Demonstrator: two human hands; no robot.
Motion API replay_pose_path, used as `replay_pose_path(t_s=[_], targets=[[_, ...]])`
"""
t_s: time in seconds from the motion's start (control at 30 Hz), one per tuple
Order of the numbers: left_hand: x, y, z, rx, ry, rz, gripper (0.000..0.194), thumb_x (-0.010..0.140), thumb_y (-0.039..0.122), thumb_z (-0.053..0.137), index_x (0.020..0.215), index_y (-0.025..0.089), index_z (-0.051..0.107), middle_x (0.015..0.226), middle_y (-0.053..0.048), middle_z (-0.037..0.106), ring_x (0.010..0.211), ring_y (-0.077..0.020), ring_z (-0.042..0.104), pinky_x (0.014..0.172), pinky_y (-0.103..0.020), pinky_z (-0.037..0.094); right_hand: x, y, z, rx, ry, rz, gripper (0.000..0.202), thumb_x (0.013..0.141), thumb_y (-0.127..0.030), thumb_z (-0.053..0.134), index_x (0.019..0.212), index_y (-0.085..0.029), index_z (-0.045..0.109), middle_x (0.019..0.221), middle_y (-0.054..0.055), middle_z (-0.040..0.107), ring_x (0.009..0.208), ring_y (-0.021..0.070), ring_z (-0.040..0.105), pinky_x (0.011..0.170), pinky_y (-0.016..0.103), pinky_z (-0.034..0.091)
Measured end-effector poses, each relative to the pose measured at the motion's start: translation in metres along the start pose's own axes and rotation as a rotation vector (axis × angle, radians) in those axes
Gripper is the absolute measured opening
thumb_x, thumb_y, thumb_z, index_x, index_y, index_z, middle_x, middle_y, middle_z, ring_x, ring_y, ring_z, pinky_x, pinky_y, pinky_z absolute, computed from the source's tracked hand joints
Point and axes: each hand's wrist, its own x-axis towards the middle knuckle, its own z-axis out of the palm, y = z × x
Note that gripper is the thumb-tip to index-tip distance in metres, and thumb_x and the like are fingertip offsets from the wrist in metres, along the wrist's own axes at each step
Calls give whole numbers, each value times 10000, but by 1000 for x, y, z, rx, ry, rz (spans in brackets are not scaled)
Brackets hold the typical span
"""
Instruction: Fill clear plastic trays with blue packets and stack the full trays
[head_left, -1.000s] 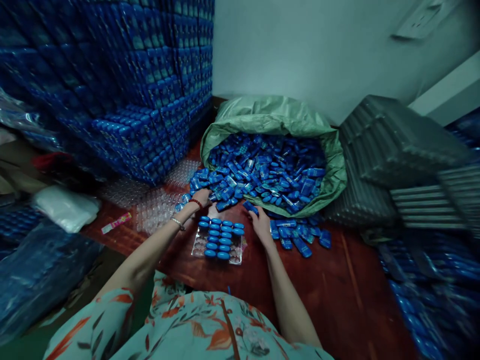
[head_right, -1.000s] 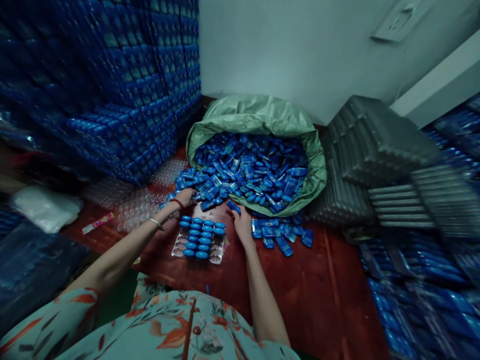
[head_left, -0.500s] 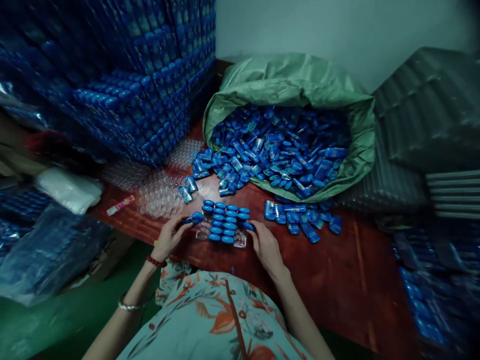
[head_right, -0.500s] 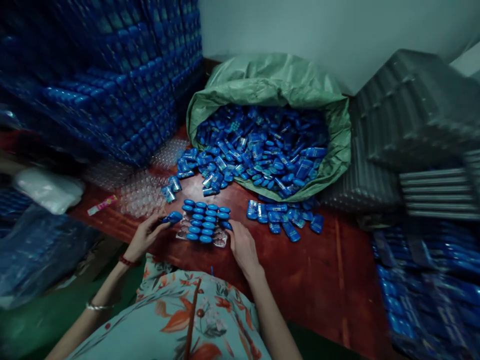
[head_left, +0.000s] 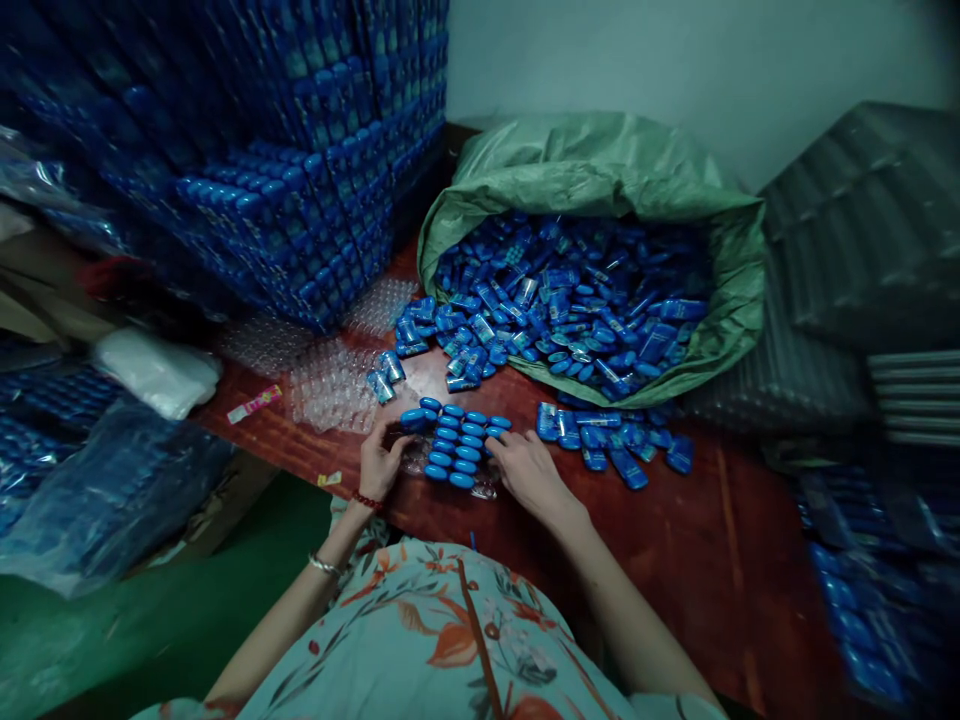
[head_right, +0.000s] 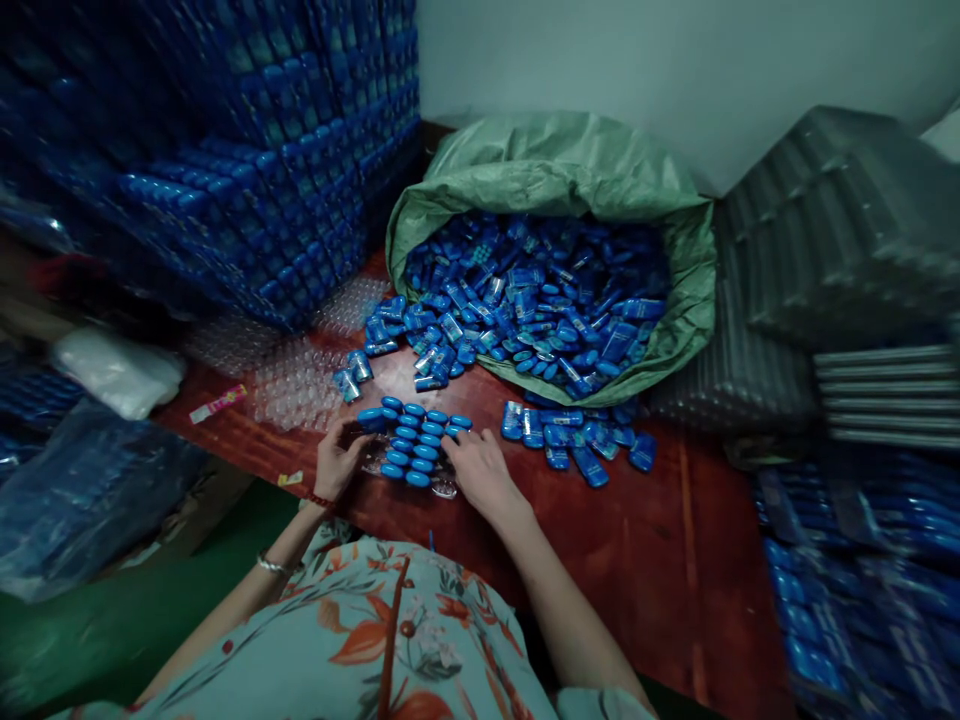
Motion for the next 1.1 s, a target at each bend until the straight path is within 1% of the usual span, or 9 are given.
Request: replay_pose_path(t_s=[0.17, 0.3, 0.4, 0.47, 0.57, 0.7, 0.83, 0.97, 1.1], targets=[[17, -16, -4, 133, -171, 191, 187, 792, 265, 522, 937, 167, 587, 904, -61, 646, 822, -179, 633, 778, -329, 523, -11, -4, 5, -74, 78, 44, 279, 918, -315, 452, 1158, -220, 558, 948, 76, 628, 856, 205, 548, 758, 327, 304], [34, -21, -10, 251, -303, 382, 167, 818, 237, 500, 939, 170, 595, 881, -66, 626, 864, -187, 600, 799, -339, 497, -14, -14, -5, -42, 250, 112, 306, 937, -331, 396, 1148, -210, 582, 894, 76, 615, 814, 193, 530, 708, 314, 311], [43, -16, -14, 296, -374, 474, 184, 850, 230, 460, 951, 169, 601, 875, -70, 613, 848, -182, 581, 782, -330, 487, 2, -28, -13, 83, 368, 41, 306, 942, -308, 386, 1173, -221, 568, 942, 72, 605, 864, 183, 513, 719, 298, 334], [46, -12, -14, 303, -393, 490, 191, 859, 226, 444, 945, 165, 604, 857, -71, 610, 820, -178, 574, 757, -322, 486, 20, -40, -15, 120, 377, -54, 313, 933, -308, 409, 1209, -231, 536, 998, 71, 598, 914, 190, 501, 741, 301, 346], [44, -7, -10, 327, -363, 475, 156, 839, 214, 468, 903, 165, 601, 824, -66, 609, 805, -183, 568, 761, -333, 480, 47, -56, -11, 54, 333, -143, 269, 920, -222, 419, 1153, -212, 551, 1020, 79, 588, 952, 215, 486, 766, 328, 350], [29, -9, -3, 344, -291, 416, 138, 823, 203, 483, 922, 170, 574, 870, -68, 592, 850, -195, 561, 803, -360, 469, 66, -64, -3, -11, 287, -123, 236, 891, -96, 390, 1016, -173, 575, 975, 91, 573, 922, 212, 488, 769, 330, 354], [7, -15, 6, 368, -154, 296, 193, 814, 218, 498, 995, 166, 536, 944, -81, 577, 909, -206, 551, 839, -373, 457, 64, -63, -3, -43, 262, -101, 199, 898, -137, 397, 979, -157, 578, 955, 98, 573, 908, 234, 482, 762, 351, 355], [-11, -16, 15, 321, -146, 163, 194, 824, 231, 479, 1003, 160, 500, 916, -78, 599, 838, -190, 587, 771, -336, 482, 57, -69, -7, -40, 213, -41, 205, 888, -124, 399, 929, -126, 599, 906, 118, 584, 903, 244, 478, 770, 360, 348], [-19, -16, 21, 300, -121, 53, 278, 782, 205, 499, 1054, 167, 452, 867, -58, 608, 763, -187, 613, 701, -317, 495, 53, -75, -13, -55, 149, -40, 236, 855, -60, 388, 908, -114, 611, 885, 128, 589, 876, 240, 487, 769, 361, 346]])
